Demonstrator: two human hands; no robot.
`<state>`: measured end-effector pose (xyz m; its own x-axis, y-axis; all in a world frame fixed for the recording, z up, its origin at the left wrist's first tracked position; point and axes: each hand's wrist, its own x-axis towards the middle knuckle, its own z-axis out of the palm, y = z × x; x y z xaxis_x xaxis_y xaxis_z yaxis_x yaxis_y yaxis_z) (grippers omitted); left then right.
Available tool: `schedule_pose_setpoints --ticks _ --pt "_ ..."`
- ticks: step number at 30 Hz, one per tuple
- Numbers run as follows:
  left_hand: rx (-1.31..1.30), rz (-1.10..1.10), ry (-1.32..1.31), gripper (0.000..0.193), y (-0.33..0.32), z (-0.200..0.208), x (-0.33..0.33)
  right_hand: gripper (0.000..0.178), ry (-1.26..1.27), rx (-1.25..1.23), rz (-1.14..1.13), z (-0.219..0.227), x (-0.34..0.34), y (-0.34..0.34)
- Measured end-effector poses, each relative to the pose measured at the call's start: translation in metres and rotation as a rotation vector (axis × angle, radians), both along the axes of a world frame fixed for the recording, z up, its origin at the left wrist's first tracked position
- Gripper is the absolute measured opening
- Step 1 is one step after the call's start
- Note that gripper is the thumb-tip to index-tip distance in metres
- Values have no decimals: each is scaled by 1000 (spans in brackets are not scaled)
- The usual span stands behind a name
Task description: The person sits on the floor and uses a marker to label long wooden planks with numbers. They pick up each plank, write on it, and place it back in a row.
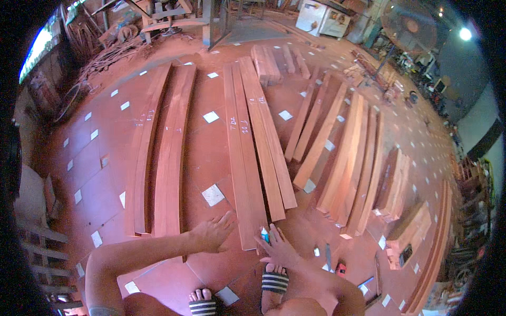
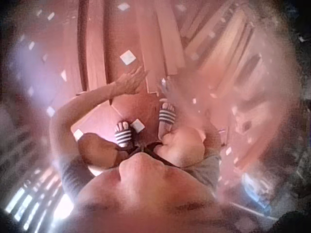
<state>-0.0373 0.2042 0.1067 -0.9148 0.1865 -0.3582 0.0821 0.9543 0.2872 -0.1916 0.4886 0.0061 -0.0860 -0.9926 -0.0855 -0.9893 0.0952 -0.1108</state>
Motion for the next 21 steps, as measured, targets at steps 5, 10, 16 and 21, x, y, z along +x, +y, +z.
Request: schedule_pose_setpoints --ticks 5,10,16,21 --pt "3 151 -89 108 31 -76 13 100 -73 -55 -24 -20 3 -27" --pt "377 559 188 118 71 -169 30 109 -252 -88 -78 -19 -1 -32" --pt "371 529 292 106 70 -183 9 109 -258 -136 21 -38 -12 -21" --pt "74 429 296 92 48 -212 11 109 -188 -171 73 -28 -20 -45"
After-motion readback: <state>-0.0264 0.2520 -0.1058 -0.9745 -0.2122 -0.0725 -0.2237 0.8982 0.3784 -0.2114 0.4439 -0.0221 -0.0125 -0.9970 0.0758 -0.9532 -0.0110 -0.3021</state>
